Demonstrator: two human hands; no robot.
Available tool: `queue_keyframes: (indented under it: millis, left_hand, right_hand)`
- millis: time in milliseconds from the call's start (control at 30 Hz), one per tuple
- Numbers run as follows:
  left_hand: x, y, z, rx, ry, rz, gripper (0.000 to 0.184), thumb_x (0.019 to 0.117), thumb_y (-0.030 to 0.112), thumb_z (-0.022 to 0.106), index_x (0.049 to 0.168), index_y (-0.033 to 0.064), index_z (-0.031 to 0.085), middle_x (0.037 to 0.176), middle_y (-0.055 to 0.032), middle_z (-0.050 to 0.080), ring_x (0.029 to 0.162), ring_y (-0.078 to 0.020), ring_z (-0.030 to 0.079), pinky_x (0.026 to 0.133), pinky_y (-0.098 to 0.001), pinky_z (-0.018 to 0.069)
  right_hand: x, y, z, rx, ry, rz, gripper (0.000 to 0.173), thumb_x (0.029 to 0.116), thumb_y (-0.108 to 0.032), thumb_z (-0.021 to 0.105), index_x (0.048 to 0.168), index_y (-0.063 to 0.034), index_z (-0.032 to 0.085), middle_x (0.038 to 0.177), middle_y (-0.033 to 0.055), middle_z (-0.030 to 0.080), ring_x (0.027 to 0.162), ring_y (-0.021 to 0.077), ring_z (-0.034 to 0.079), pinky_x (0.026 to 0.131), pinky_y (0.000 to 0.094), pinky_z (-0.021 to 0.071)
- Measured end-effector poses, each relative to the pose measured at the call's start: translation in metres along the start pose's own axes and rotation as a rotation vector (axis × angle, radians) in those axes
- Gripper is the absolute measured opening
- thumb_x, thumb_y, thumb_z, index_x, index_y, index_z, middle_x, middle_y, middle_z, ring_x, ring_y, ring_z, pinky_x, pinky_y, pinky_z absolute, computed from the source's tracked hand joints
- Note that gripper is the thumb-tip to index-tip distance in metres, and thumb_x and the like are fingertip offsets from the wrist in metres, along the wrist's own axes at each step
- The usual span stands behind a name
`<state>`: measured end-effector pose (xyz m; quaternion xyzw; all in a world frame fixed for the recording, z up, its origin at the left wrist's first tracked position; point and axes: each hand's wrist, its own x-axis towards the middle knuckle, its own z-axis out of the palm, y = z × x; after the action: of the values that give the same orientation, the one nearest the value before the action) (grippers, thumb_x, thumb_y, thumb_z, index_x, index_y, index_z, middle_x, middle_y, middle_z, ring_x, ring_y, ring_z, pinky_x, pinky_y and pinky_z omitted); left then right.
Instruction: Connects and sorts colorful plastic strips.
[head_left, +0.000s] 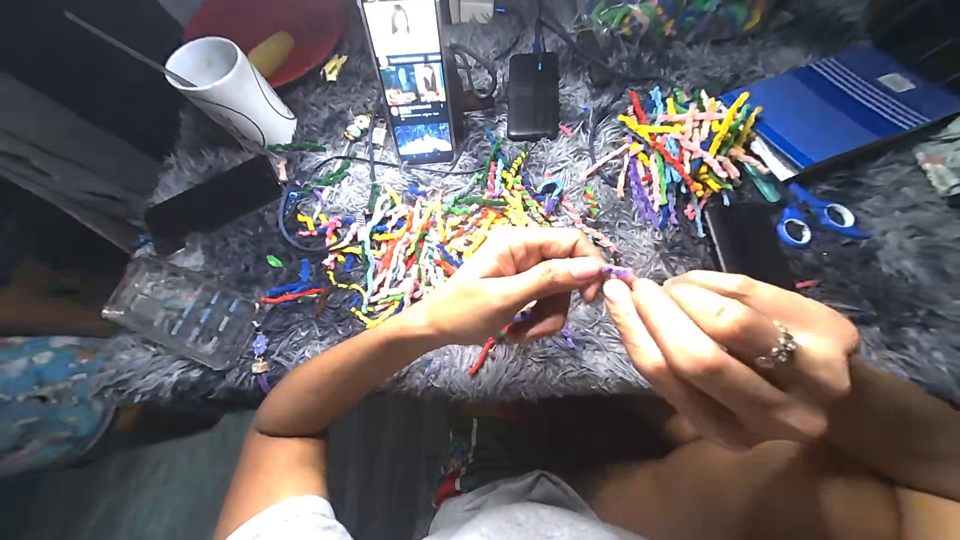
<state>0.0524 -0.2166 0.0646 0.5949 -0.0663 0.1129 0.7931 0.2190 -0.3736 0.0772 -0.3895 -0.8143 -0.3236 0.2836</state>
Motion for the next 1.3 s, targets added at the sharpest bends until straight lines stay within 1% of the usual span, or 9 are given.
queue_keyframes:
  millis: [233,433,700,833,933,1000,1133,1233,1300]
  left_hand:
    - [-0.001,-0.007,0.0,-0.191,-0.143,0.026,0.02,0.1073,0.015,0.051,0.101,0.0039,0.067,0.073,0.003,0.065,0.051,0.0068,0.051,0.047,-0.009,0.0405]
    - [-0.007,0.0,0.006,0.248,-0.065,0.25,0.022,0.1086,0.017,0.051,0.102,0.001,0.063,0.08,0.0041,0.061,0.066,0.0098,0.051,0.059,-0.006,0.0429]
    - [-0.004,0.02,-0.007,0.814,-0.131,0.335,0.014,0.0964,0.005,0.064,0.089,-0.0036,0.072,0.067,0.0,0.06,0.062,0.0046,0.051,0.057,-0.0104,0.0408]
    - [-0.009,0.02,-0.004,1.203,-0.045,0.365,0.016,0.0949,0.009,0.062,0.085,0.0045,0.074,0.06,0.0014,0.059,0.054,-0.0033,0.052,0.051,-0.0209,0.0369]
    - [-0.009,0.015,-0.001,1.385,0.069,0.406,0.017,0.0947,0.01,0.06,0.085,0.0044,0.073,0.055,0.0003,0.054,0.049,-0.0087,0.049,0.048,-0.0259,0.0349]
    - [-0.012,0.016,0.005,1.4,0.119,0.432,0.018,0.0955,0.01,0.06,0.084,0.0043,0.071,0.054,0.0,0.053,0.049,-0.0088,0.048,0.049,-0.0259,0.0338]
    - [-0.015,0.018,0.012,1.29,0.111,0.49,0.021,0.1005,0.01,0.055,0.091,0.0012,0.071,0.059,-0.0014,0.057,0.053,-0.0074,0.051,0.053,-0.0227,0.0386]
    - [-0.015,0.019,0.014,0.876,0.0,0.4,0.02,0.105,0.007,0.05,0.095,-0.0053,0.062,0.062,-0.0027,0.054,0.055,-0.0006,0.05,0.055,-0.0135,0.0431]
    - [-0.016,0.017,0.018,0.592,-0.017,0.287,0.022,0.1087,0.008,0.044,0.098,-0.0055,0.058,0.065,-0.0005,0.051,0.056,0.0039,0.048,0.055,-0.0101,0.0438]
  right_hand:
    - [-0.01,0.006,0.002,0.19,0.168,0.109,0.005,0.0966,0.001,0.065,0.1,0.0032,0.067,0.093,0.0117,0.068,0.088,0.0186,0.064,0.085,0.0277,0.0535]
    - [0.001,0.007,0.01,0.667,0.227,0.489,0.005,0.099,-0.007,0.065,0.103,-0.0045,0.068,0.104,0.0012,0.07,0.102,0.0049,0.067,0.087,0.0188,0.0579]
    - [0.003,0.014,0.012,1.38,-0.028,0.884,0.006,0.0954,-0.009,0.069,0.101,-0.0104,0.067,0.095,-0.0045,0.066,0.071,0.0007,0.065,0.057,0.016,0.0588]
    - [0.004,0.014,0.012,0.922,-0.069,0.661,0.008,0.0986,-0.011,0.064,0.098,-0.0045,0.069,0.098,-0.0007,0.067,0.09,0.0011,0.066,0.078,0.0147,0.0575]
    - [0.002,0.009,0.015,0.468,0.005,0.389,0.011,0.102,-0.005,0.057,0.099,-0.0018,0.068,0.108,0.0129,0.072,0.112,0.0195,0.066,0.099,0.0314,0.0503]
    - [0.001,0.006,0.016,0.393,0.061,0.309,0.009,0.1022,-0.004,0.056,0.098,-0.0035,0.064,0.108,0.0119,0.072,0.116,0.0226,0.063,0.106,0.0366,0.0455]
    - [0.003,-0.002,0.006,0.324,0.153,0.256,0.005,0.1012,-0.006,0.059,0.097,-0.0067,0.06,0.103,0.0065,0.066,0.106,0.0178,0.061,0.103,0.0354,0.0442]
    - [0.005,-0.012,-0.005,0.148,0.125,0.193,0.009,0.1014,-0.005,0.059,0.093,-0.006,0.063,0.092,0.0042,0.066,0.093,0.0126,0.061,0.107,0.028,0.0362]
    - [0.012,-0.016,-0.012,-0.129,0.026,0.088,0.012,0.0998,-0.001,0.059,0.09,-0.0029,0.065,0.068,-0.0004,0.059,0.065,0.0077,0.053,0.089,0.018,0.0427]
